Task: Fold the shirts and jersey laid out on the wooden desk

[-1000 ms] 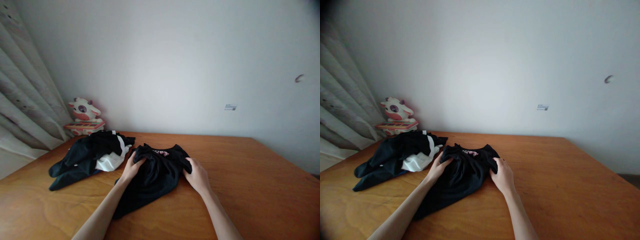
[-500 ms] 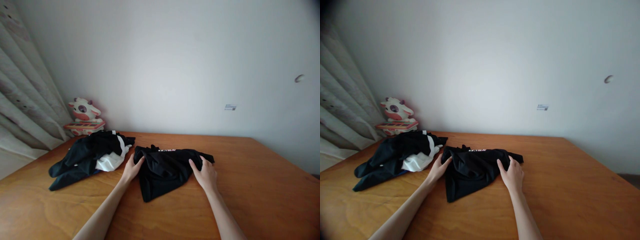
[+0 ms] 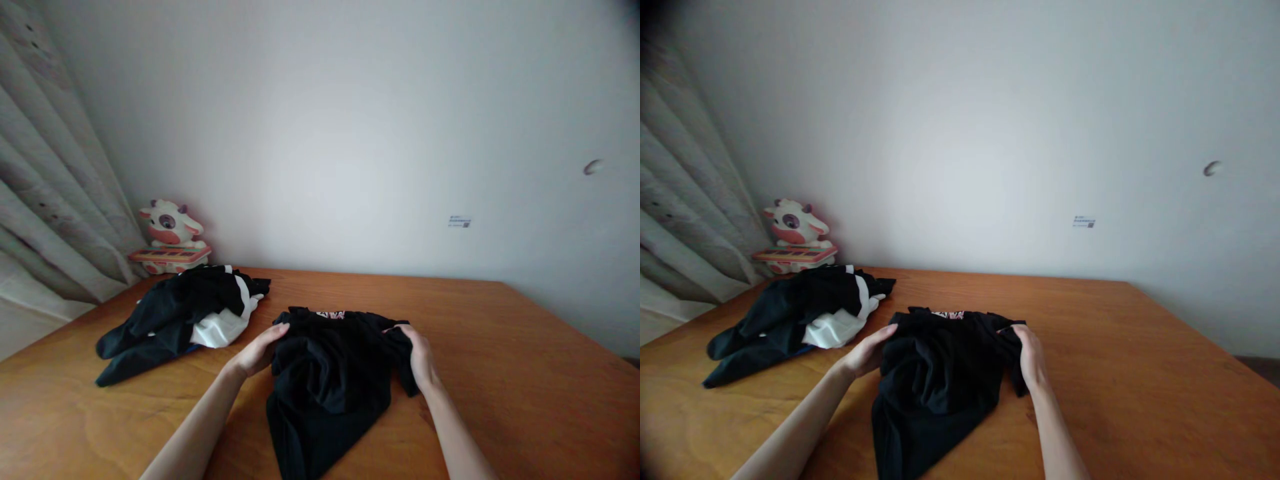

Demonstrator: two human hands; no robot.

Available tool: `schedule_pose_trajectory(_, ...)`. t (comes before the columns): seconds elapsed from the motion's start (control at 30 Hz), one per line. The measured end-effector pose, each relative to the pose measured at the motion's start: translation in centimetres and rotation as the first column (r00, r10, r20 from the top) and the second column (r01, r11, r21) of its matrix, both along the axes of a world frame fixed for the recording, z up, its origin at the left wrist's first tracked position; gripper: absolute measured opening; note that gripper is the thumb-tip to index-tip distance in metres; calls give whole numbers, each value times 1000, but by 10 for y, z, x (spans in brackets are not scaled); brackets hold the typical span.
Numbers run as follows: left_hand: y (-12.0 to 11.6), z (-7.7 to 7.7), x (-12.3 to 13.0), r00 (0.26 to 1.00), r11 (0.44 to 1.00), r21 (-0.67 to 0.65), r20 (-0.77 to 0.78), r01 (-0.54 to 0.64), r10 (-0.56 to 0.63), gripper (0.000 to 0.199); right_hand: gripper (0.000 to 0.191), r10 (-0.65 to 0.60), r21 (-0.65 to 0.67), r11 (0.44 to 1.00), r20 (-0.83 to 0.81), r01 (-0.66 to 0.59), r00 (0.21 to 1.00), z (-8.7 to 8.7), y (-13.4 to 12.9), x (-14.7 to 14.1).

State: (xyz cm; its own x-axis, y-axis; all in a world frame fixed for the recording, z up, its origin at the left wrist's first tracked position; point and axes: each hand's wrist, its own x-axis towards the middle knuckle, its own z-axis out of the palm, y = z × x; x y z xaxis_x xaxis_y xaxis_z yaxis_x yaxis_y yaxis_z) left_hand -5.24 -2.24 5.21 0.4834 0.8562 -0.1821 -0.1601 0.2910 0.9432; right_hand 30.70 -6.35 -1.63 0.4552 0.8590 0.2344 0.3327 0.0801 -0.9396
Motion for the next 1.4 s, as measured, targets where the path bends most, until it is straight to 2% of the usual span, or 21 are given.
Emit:
schedule_pose_trajectory(0.07,4,2,-3,992,992,-17,-29,-125,125,52,75,-45,-10,999,-6,45,999,3,-1,3)
schedule_pose_trajectory(0.13,11,-2,-4,947,955,35,-121,-295,297,49,69,-127,-7,992,93,128,988,3,-1,2)
schedule_pose_trajectory(0.2,18,-12,-5,871,894,149,-207,-422,445,44,63,-175,10,984,221,178,959,-1,0,-1)
schedule_pose_trajectory(0.3,28,-27,-6,792,822,310,-253,-478,556,41,79,-159,-88,976,322,197,933,-8,2,-3)
schedule_pose_trajectory(0.4,34,-35,-8,821,826,368,-224,-427,525,49,71,-82,-249,950,375,186,923,-11,4,-2)
schedule_pose_trajectory(0.5,35,-34,-9,865,858,320,-174,-402,471,55,53,28,-341,933,395,118,918,-9,3,-1)
schedule_pose_trajectory(0.57,33,-30,-10,889,887,243,-144,-394,434,50,41,19,-288,948,466,132,885,-7,1,-4)
schedule_pose_trajectory(0.63,31,-26,-9,914,911,174,-95,-375,394,46,34,-68,-157,969,565,188,823,-5,0,-7)
schedule_pose_trajectory(0.7,29,-21,-8,925,918,148,-46,-368,378,45,36,-136,-39,979,612,201,779,-3,-1,-10)
schedule_pose_trajectory(0.77,28,-17,-6,923,917,129,-30,-377,384,44,45,-133,8,987,595,159,792,-2,-2,-11)
schedule_pose_trajectory(0.9,23,-10,-3,927,925,70,5,-374,374,41,43,-31,-80,994,466,77,884,-2,-1,-8)
schedule_pose_trajectory(0.97,19,-8,-3,935,934,45,48,-354,352,37,40,-59,-123,986,381,114,923,-3,-1,-5)
schedule_pose_trajectory(1.03,16,-8,-3,935,937,27,76,-349,346,34,48,-90,-163,975,325,150,941,-1,-1,-2)
schedule_pose_trajectory(1.1,14,-8,-3,927,930,3,84,-367,365,34,51,-18,-228,969,300,90,954,4,-3,-2)
schedule_pose_trajectory(1.17,15,-9,-3,911,915,-31,89,-401,402,35,50,108,-305,952,296,-14,949,10,-6,-4)
schedule_pose_trajectory(1.23,19,-11,-2,889,894,-34,98,-446,447,39,60,201,-364,928,323,-75,925,15,-9,-7)
schedule_pose_trajectory(1.3,25,-14,-3,872,875,-4,80,-484,482,42,60,234,-364,927,361,-94,903,17,-10,-10)
schedule_pose_trajectory(1.4,34,-22,-6,887,887,22,-33,-461,461,45,44,253,-270,949,348,-162,903,17,-11,-14)
